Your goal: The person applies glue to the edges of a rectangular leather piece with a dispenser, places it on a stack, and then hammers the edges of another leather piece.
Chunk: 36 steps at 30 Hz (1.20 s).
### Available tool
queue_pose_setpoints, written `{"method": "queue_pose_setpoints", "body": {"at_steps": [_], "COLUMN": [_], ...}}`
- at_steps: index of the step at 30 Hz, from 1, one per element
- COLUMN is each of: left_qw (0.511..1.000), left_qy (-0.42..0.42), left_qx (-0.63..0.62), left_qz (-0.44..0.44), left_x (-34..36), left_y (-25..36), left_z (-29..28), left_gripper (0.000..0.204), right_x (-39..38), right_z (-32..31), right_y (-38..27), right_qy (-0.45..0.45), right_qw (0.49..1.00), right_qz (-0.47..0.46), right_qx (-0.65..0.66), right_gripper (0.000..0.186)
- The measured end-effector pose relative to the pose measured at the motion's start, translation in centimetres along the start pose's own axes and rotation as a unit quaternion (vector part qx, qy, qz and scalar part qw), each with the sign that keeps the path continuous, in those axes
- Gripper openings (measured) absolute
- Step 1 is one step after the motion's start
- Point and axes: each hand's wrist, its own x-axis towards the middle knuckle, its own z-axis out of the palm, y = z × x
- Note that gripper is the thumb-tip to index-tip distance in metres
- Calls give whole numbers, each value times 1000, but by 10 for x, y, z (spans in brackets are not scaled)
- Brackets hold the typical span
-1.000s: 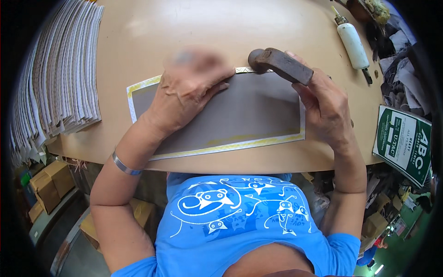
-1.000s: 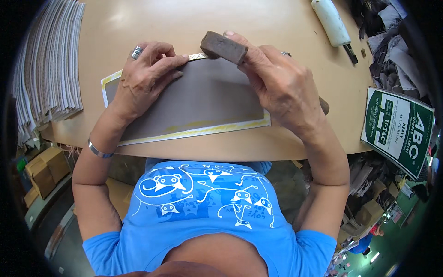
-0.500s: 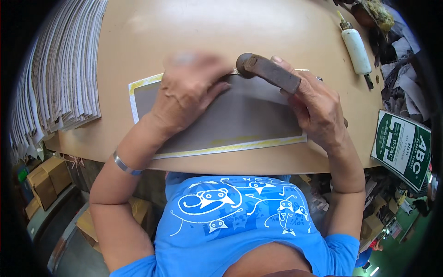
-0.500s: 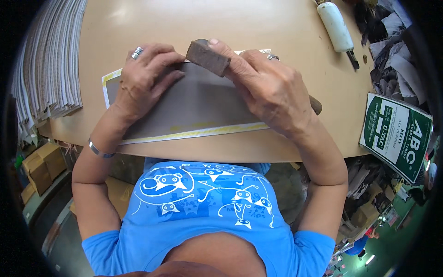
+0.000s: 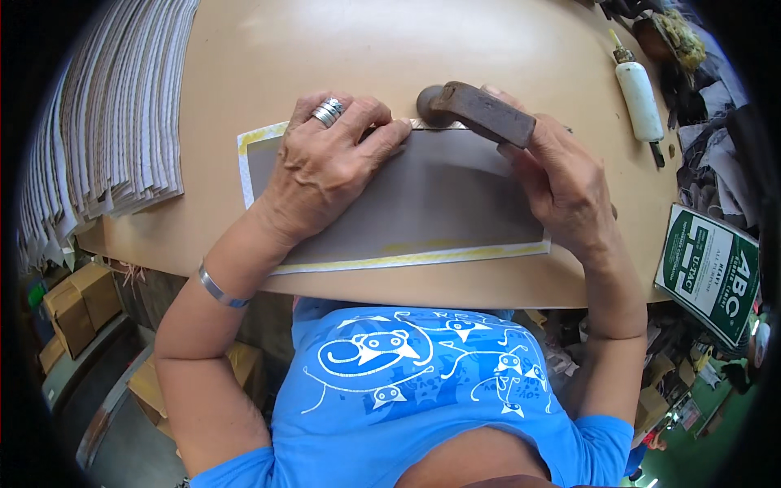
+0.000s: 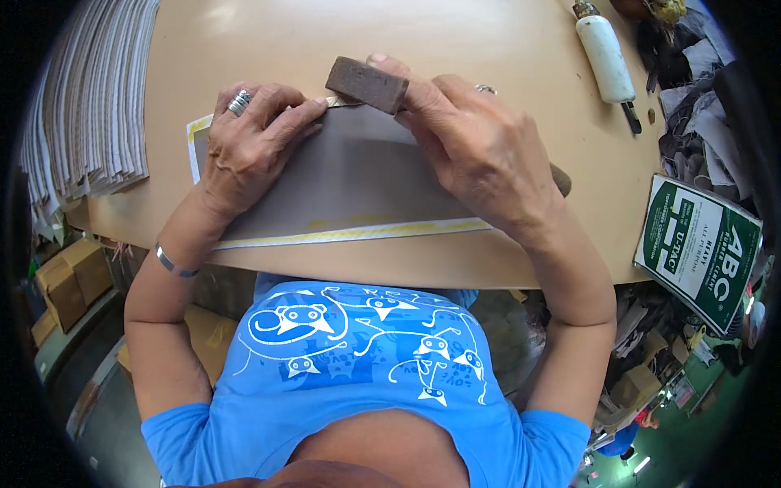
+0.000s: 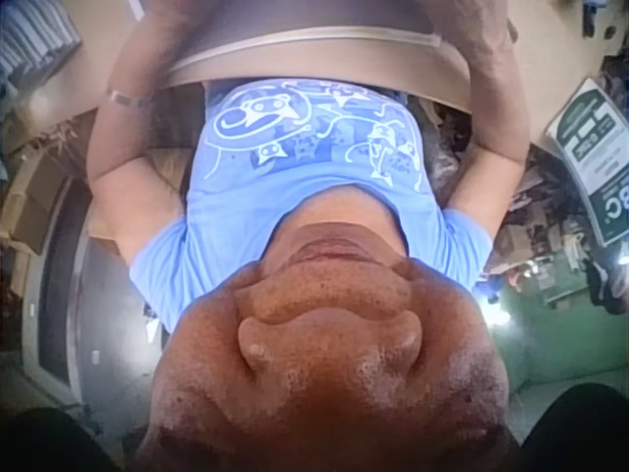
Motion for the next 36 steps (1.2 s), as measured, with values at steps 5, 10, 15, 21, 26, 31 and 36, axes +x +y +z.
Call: {"method": "queue_pose_setpoints", "body": {"at_steps": [5, 10, 15, 21, 26, 31, 36], "left_qw": [1000, 982, 991, 1000, 1000, 1000, 1000], "left_qy": [-12, -42, -54, -14, 8, 15, 3], "left_qx": [-17, -127, -87, 1, 20, 12, 22], "left_qz": [-20, -130, -85, -27, -20, 3, -1], "left_x": [-2, -6, -14, -16, -21, -16, -20], "left_y": [-2, -19, -20, -16, -15, -14, -15], "left_z": [-2, -12, -15, -12, -10, -13, -13], "left_gripper": [20, 24, 26, 25, 12, 23, 21], "right_x": [1, 2, 6, 11, 21, 19, 16], "right_z": [-5, 7, 6, 6, 4, 4, -11], "right_y": [-11, -1, -1, -9, -13, -18, 4], "right_qy": [-68, 24, 27, 11, -21, -76, 43], "right_qw": [997, 999, 999, 998, 998, 997, 992], "right_qz": [7, -27, -38, -34, -49, -32, 54], "right_qx": [-17, 4, 12, 44, 30, 6, 104], "right_gripper": [55, 56, 53, 50, 50, 51, 23]}}
